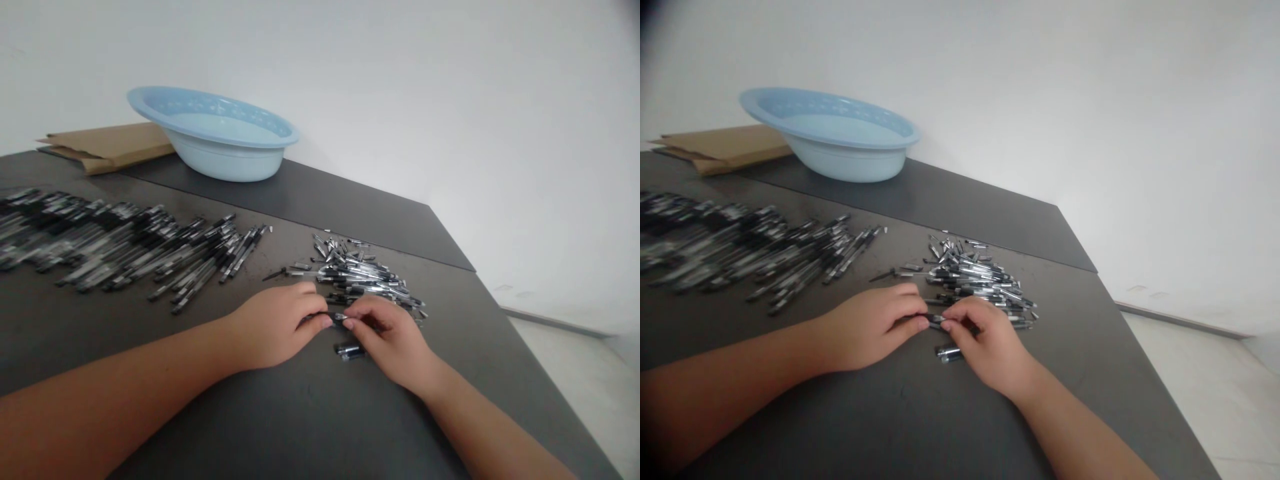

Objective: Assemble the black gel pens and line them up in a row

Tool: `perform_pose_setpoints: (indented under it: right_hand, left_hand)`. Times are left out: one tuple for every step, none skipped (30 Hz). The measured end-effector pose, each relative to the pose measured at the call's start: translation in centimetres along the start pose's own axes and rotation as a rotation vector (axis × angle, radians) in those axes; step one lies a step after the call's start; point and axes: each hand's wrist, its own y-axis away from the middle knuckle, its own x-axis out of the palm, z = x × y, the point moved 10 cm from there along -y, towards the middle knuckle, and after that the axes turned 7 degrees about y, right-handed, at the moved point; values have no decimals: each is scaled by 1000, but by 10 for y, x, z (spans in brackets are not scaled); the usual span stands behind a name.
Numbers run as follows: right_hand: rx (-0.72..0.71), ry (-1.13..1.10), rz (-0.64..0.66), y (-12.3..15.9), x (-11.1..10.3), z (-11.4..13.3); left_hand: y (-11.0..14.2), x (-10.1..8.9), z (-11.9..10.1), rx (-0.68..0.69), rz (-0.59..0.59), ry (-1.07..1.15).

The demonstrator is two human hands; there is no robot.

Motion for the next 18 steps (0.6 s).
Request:
perform_pose_setpoints:
  right_hand:
    - [-17, 41, 17, 0, 2, 4]
    - [-31, 83, 34, -1, 4, 8]
    - [-40, 123, 53, -1, 7, 11]
    - [-46, 162, 72, -1, 9, 14]
    - [-49, 199, 90, -1, 11, 15]
    - [-52, 230, 102, -1, 12, 16]
    - [-56, 255, 101, -1, 12, 17]
    - [-65, 273, 91, -1, 11, 18]
    - [-85, 283, 81, 0, 10, 19]
    - [-115, 289, 78, 1, 9, 21]
    - [-153, 296, 84, 3, 10, 24]
    - [-198, 311, 95, 5, 11, 26]
    - [-243, 335, 108, 7, 12, 29]
    - [-287, 369, 114, 9, 13, 32]
    - [-327, 409, 107, 11, 12, 35]
    - [-365, 451, 93, 13, 10, 38]
    - [-402, 489, 77, 14, 9, 41]
    - [-435, 523, 66, 16, 8, 44]
  left_hand:
    - [0, 1, -2, 18, 4, -12]
    - [0, 2, -4, 35, 5, -25]
    - [-1, 3, -5, 50, 4, -38]
    - [-1, 3, -7, 60, 1, -48]
    - [-1, 3, -7, 63, -5, -55]
    - [-2, 3, -8, 64, -11, -55]
    - [-2, 2, -8, 61, -16, -48]
    - [-2, 2, -9, 56, -20, -35]
    - [-2, 2, -9, 51, -23, -20]
    - [-2, 2, -10, 51, -19, -8]
    - [-2, 2, -10, 52, -12, -1]
    - [-1, 3, -11, 50, -2, 2]
    - [-1, 3, -11, 48, 5, 3]
    - [-1, 3, -11, 46, 8, 5]
    - [-1, 3, -10, 44, 7, 9]
    - [0, 2, -10, 41, 2, 14]
    - [0, 2, -10, 42, -3, 18]
    - [0, 1, -10, 46, -5, 19]
